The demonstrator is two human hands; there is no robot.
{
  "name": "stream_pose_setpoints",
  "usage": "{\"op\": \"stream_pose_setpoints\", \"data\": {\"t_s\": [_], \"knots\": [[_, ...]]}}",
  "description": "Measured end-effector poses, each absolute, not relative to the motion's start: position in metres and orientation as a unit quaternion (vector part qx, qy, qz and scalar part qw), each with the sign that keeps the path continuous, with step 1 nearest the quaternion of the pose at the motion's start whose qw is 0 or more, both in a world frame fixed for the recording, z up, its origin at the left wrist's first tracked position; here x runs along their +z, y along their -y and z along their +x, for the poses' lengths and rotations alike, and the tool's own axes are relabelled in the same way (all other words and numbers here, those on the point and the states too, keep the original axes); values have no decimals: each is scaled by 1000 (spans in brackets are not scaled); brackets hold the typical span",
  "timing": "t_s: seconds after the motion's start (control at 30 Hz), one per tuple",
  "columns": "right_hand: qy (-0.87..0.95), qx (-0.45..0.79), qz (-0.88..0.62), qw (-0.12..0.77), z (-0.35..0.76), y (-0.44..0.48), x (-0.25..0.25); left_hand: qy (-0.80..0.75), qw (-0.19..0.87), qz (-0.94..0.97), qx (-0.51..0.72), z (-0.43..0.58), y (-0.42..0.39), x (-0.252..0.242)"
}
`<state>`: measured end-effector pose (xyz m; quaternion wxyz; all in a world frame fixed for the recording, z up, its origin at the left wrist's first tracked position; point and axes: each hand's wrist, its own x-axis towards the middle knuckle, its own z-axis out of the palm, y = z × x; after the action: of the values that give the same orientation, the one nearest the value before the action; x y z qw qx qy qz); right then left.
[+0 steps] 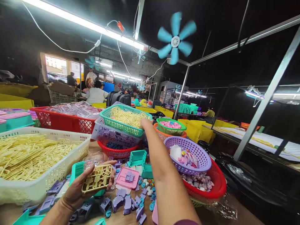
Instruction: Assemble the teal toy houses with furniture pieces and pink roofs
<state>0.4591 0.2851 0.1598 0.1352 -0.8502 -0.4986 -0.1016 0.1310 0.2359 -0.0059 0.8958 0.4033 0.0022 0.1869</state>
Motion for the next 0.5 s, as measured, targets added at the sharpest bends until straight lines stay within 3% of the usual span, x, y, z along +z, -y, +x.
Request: {"op": "stream_pose_setpoints", "data": {"t_s": [0.23, 0.37, 0.5], "knots": [[501, -59, -845, 175, 465, -280, 157, -33, 853, 480, 201, 166, -234, 52], [526, -62, -802, 276, 465, -274, 160, -69, 852, 469, 223, 207, -267, 111], [528, -98, -745, 396, 461, -263, 173, -120, 850, 482, 177, 244, -293, 134]]}}
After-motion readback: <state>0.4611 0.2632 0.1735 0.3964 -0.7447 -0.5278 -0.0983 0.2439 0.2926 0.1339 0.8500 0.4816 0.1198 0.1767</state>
